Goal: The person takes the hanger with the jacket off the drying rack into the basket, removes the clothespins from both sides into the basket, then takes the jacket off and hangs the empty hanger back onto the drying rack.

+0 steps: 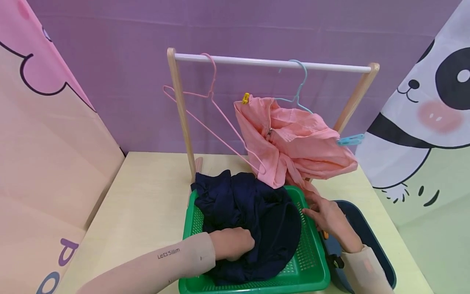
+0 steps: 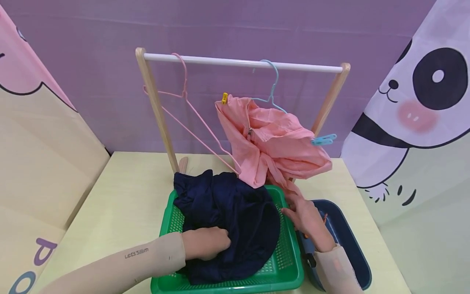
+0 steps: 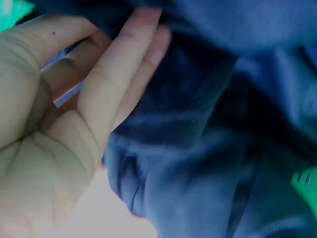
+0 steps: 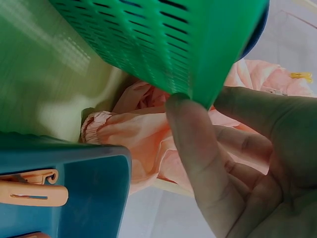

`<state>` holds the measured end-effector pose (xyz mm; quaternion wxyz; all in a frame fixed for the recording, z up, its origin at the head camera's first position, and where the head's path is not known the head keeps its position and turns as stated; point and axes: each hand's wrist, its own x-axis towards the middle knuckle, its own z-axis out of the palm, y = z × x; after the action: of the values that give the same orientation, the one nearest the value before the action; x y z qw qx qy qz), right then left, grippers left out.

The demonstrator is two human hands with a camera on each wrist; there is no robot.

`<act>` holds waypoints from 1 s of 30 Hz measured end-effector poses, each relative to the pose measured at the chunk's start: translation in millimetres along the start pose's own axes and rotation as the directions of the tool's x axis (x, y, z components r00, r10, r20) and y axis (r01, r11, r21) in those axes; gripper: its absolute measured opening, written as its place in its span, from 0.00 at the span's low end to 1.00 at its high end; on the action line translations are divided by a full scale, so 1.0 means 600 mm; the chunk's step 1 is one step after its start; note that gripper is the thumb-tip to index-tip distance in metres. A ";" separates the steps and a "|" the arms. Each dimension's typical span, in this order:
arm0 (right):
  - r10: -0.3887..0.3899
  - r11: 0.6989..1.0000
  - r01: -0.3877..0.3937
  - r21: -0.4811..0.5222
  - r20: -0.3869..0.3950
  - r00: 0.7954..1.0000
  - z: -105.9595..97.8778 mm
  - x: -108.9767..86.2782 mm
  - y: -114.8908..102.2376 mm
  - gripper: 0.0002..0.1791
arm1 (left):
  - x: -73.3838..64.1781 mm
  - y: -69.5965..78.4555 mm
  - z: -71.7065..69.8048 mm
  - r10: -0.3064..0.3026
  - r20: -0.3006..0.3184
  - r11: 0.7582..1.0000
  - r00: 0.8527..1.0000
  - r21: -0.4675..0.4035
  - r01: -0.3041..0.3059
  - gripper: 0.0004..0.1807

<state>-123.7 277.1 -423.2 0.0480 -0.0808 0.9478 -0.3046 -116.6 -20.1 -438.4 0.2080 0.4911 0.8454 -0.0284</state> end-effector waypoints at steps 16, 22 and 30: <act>0.001 1.000 -0.001 0.010 -0.014 1.000 0.004 0.000 0.002 0.23 | -0.084 -0.132 -0.080 -0.401 -0.517 0.915 0.756 -0.186 0.358 0.26; 0.003 1.000 -0.003 0.004 -0.013 1.000 0.004 -0.002 0.000 0.22 | -0.077 -0.157 -0.066 -0.412 -0.483 0.911 0.773 -0.254 0.326 0.18; 0.026 0.999 -0.026 0.021 -0.001 1.000 0.001 -0.002 0.001 0.22 | -0.096 -0.153 -0.086 -0.408 -0.550 0.905 0.729 -0.352 0.241 0.03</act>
<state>-122.2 277.3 -423.9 0.0519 -0.0679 0.9456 -0.3139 -185.8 -101.5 -384.0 -0.0234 0.2856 0.9358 0.2054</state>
